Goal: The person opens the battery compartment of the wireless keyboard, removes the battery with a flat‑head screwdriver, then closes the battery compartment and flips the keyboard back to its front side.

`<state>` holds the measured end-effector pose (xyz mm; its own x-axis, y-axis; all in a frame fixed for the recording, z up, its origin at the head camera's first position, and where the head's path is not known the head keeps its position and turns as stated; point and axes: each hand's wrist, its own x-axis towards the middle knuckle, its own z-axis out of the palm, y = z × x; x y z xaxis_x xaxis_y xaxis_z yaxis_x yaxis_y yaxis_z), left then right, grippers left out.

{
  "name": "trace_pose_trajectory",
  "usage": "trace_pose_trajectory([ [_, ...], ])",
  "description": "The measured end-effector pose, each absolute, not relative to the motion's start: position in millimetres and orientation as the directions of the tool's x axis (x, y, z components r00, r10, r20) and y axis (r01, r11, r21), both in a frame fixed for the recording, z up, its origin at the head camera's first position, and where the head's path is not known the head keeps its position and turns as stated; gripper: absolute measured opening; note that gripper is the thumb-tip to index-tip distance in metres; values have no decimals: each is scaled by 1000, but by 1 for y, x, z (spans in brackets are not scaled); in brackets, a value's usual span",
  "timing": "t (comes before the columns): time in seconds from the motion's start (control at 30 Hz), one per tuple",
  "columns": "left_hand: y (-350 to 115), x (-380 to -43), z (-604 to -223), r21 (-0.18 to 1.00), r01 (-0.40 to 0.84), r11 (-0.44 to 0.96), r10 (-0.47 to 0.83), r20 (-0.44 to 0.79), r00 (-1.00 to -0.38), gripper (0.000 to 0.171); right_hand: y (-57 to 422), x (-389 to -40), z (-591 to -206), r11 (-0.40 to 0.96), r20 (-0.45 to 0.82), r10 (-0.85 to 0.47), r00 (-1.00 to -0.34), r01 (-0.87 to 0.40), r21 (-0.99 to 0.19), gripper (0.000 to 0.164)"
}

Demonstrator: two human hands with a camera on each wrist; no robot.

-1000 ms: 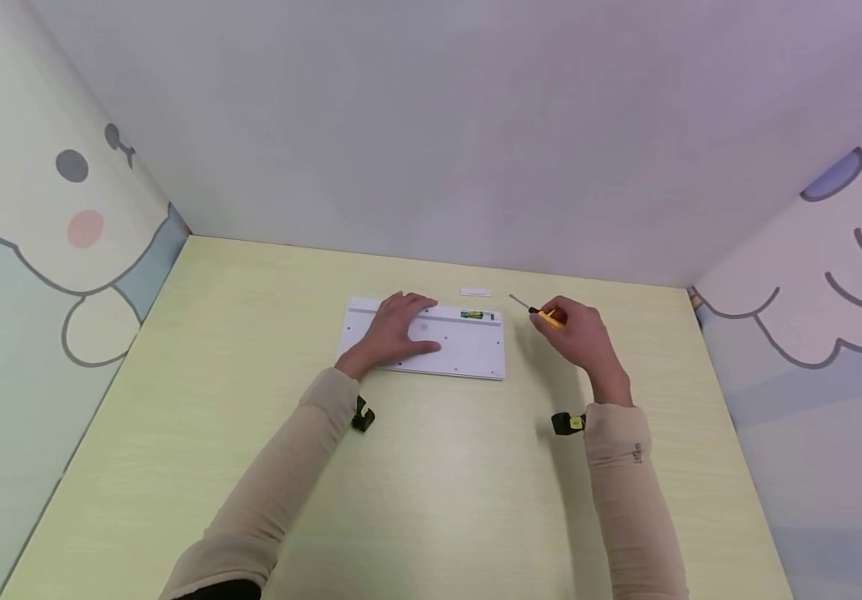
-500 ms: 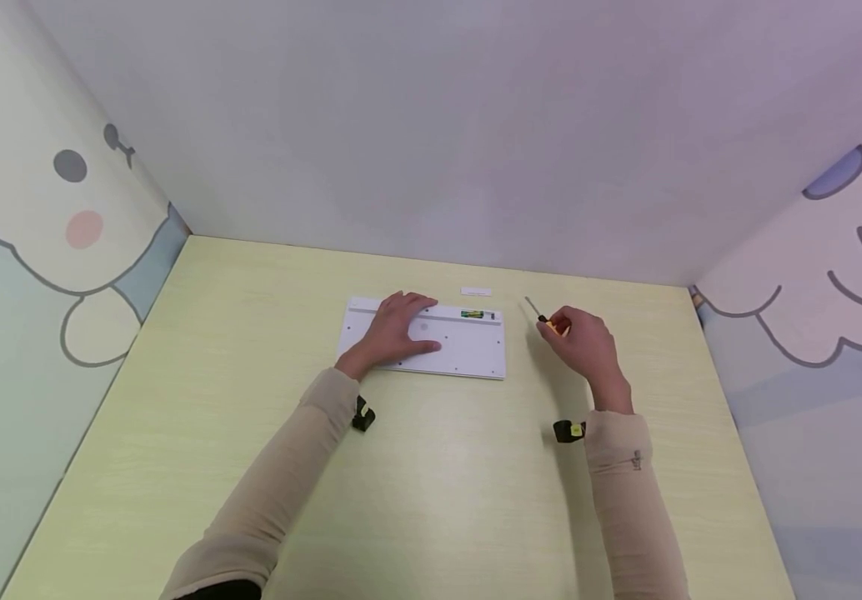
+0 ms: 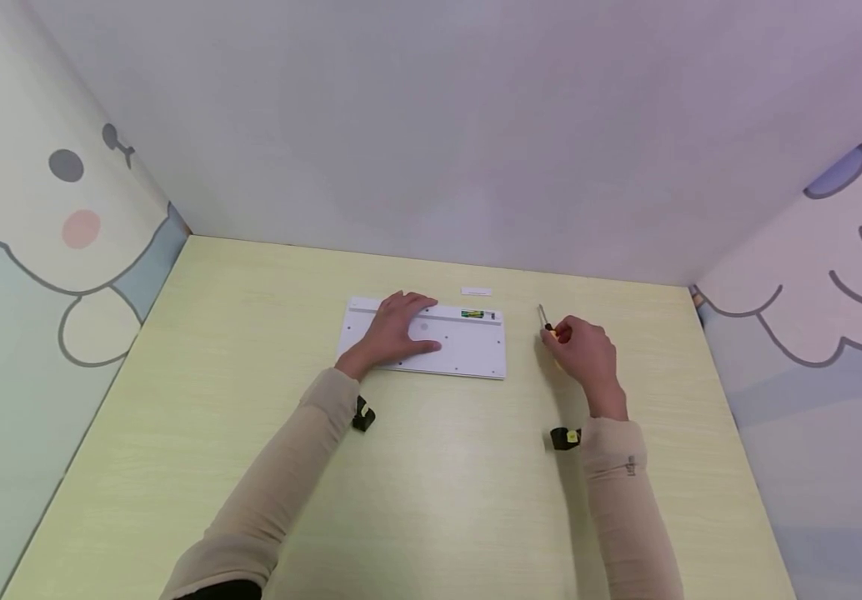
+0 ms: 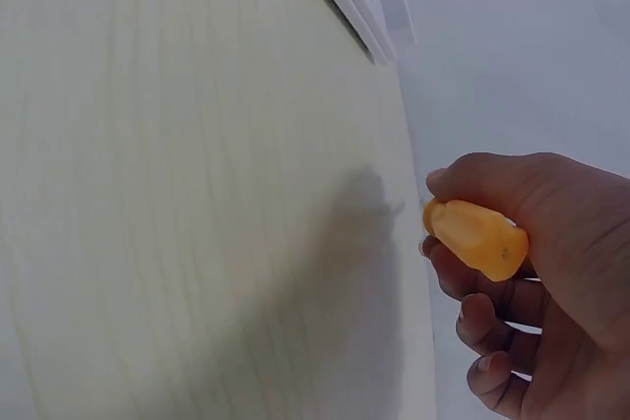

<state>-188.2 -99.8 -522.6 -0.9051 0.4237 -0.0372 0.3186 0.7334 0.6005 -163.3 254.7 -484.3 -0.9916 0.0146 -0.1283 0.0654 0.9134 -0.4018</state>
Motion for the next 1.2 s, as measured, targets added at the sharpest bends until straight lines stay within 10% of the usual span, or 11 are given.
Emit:
trace_pose_trajectory([
  [1.2, -100, -189, -523, 598, 324, 733, 422, -27, -906, 81, 251, -170, -481, 912, -57, 30, -998, 50, -406, 38],
])
